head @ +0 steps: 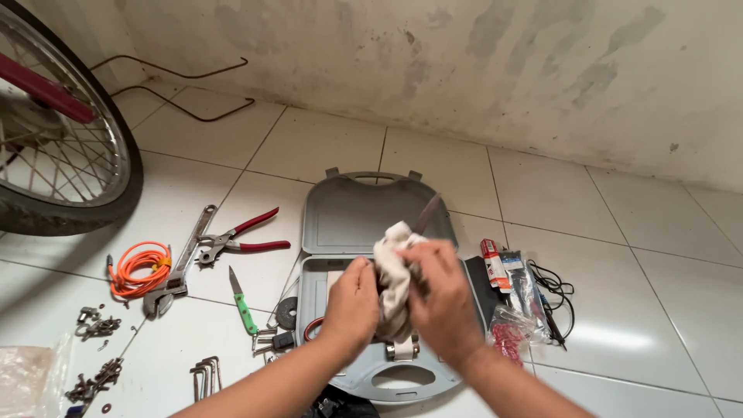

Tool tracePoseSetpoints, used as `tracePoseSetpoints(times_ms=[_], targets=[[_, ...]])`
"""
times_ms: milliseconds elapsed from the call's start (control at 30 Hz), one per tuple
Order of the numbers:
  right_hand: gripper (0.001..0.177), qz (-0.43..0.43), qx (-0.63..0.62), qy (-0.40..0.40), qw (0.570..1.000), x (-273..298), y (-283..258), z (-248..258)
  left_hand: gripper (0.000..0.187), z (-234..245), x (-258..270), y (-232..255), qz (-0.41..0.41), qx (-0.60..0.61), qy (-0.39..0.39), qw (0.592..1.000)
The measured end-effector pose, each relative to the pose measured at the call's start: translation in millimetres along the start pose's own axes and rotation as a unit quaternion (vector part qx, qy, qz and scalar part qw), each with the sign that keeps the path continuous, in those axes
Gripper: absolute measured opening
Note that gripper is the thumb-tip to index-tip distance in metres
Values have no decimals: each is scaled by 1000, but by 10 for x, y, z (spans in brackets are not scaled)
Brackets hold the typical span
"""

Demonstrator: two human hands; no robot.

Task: Cleaning and organizing various hand tools into a toolbox.

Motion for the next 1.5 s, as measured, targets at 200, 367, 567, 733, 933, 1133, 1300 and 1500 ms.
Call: tracePoseSetpoints(times_ms=[200, 367, 567, 733, 933, 1133, 1300, 1500], targets=[[22, -38, 159, 205, 965, -472, 932, 438, 28, 189, -32, 219, 27, 133, -32, 990], [20, -253, -76, 159, 951, -355, 1666, 640, 28, 269, 95, 610, 73, 216, -65, 972], [27, -325, -264, -134, 898, -114, 443, 346, 31, 61, 3, 454, 10, 214, -39, 976], [24, -215, -218, -233, 923, 61, 266, 19, 35, -33, 67, 509, -62, 195, -32, 978], [32, -144, -40, -197, 969, 37, 185, 152, 36, 44, 198, 722, -130, -68, 6, 989], [31, -116, 12, -174, 978, 15, 57, 224, 36, 24, 190, 670, -105, -23, -27, 994], [33, -87, 64, -159, 981, -5, 68, 193, 37, 82, 195, 616, -88, -73, -9, 993], [31, -91, 69, -136, 984, 47, 96, 74, 39, 141, 199, 623, -1, 44, -37, 998]])
Point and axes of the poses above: each hand's wrist, its own x-axis away from the middle knuckle, its own z-axis out of the back of the hand, y = z × x, the point moved 3 cm from there along -x, towards the middle knuckle, and after that the axes turned 6 degrees about x, right-handed, at the moved point
